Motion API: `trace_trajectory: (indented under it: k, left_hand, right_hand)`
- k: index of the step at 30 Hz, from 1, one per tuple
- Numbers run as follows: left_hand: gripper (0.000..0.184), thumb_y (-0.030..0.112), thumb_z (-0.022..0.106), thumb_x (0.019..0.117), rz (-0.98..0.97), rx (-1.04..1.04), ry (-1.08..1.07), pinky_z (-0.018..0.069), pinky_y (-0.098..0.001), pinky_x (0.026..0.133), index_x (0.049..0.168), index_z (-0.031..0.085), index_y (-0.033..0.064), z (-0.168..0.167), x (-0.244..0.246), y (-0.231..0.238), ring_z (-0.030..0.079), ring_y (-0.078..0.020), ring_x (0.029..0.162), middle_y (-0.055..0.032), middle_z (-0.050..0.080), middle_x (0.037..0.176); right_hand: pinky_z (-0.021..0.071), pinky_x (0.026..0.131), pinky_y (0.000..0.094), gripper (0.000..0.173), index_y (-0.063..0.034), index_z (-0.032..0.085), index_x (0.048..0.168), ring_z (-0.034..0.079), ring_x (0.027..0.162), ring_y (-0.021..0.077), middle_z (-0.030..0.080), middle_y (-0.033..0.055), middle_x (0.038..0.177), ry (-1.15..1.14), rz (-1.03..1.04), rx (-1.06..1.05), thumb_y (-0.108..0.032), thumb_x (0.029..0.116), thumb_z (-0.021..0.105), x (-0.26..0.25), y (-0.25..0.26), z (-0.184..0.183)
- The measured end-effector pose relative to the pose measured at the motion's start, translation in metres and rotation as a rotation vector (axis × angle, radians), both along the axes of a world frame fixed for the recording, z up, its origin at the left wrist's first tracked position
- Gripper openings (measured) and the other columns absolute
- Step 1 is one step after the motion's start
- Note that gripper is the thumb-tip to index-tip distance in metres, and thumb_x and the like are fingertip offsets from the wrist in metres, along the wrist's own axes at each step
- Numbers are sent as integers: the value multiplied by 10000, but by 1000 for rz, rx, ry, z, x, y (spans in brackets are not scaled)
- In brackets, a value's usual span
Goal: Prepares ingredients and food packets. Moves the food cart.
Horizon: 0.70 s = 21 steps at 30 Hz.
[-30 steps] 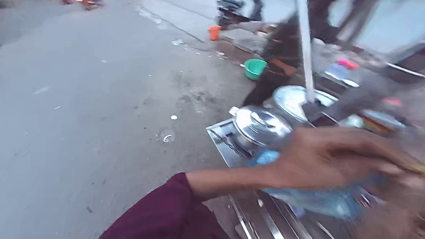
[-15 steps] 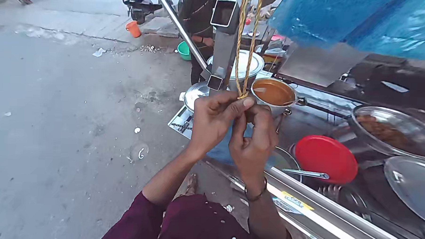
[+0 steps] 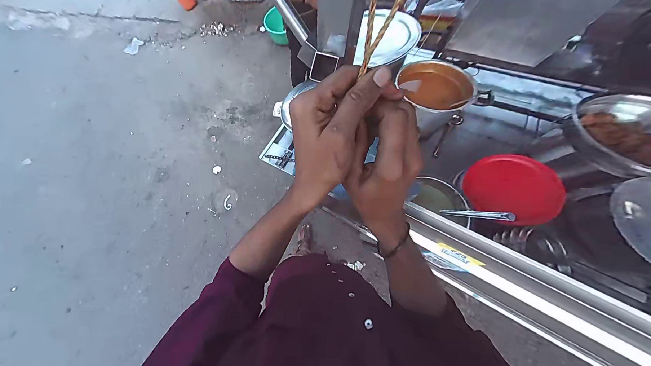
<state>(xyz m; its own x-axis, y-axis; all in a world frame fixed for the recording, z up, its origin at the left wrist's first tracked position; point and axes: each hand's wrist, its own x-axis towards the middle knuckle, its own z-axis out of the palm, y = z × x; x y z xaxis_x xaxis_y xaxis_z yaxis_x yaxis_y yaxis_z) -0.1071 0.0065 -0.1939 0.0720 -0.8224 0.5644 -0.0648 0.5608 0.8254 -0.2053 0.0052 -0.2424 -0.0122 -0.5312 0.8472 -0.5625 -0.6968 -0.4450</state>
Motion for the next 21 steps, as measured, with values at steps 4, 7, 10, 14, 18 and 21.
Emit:
trace_trajectory:
  k: [4,7,10,14,18,21]
  left_hand:
    - [277,164,494,1083,6,20,-20,503,-222,544,966,685,1,-2,6,1,586,-94,610,-75,663,773]
    - [316,237,484,1092,-1,-10,-29,537,-261,524,957,686,35,-2,5,-1,647,-135,620,-81,712,804]
    - [305,216,482,1099,-70,-90,13,643,-391,787,1043,669,-17,-3,12,-4,753,-229,841,-141,750,943]
    - [319,241,426,1118,-80,-93,-32,637,-394,833,1147,624,-7,-10,20,-5,743,-234,901,-135,729,1005]
    - [385,253,452,1105,23,-153,-135,604,-430,947,1395,512,8,-24,25,4,701,-246,1091,-121,695,1228]
    - [522,199,626,1026,263,-337,-174,531,-484,1071,1458,446,-32,-46,28,8,592,-300,1283,-164,574,1421]
  right_hand:
    - [561,884,370,233,49,645,1186,651,1047,258,655,178,1118,-42,4,-14,-93,1007,602,9,-5,-8]
    - [576,840,361,193,13,638,1174,658,966,199,664,122,1058,-153,120,13,-98,1020,606,3,-2,-13]
    - [618,800,384,206,-34,662,1194,684,925,173,682,76,1065,-216,264,81,-126,1049,548,-25,14,-22]
    - [613,777,325,271,-142,736,1090,693,866,86,729,-21,1005,96,139,371,-129,1014,475,-69,35,-38]
    - [592,710,467,272,-195,751,1138,712,801,175,751,-2,976,310,-1,601,-265,1047,504,-63,38,-64]
    - [585,758,478,373,-207,718,1245,706,798,180,749,-1,929,280,29,684,-456,1054,516,-58,30,-71]
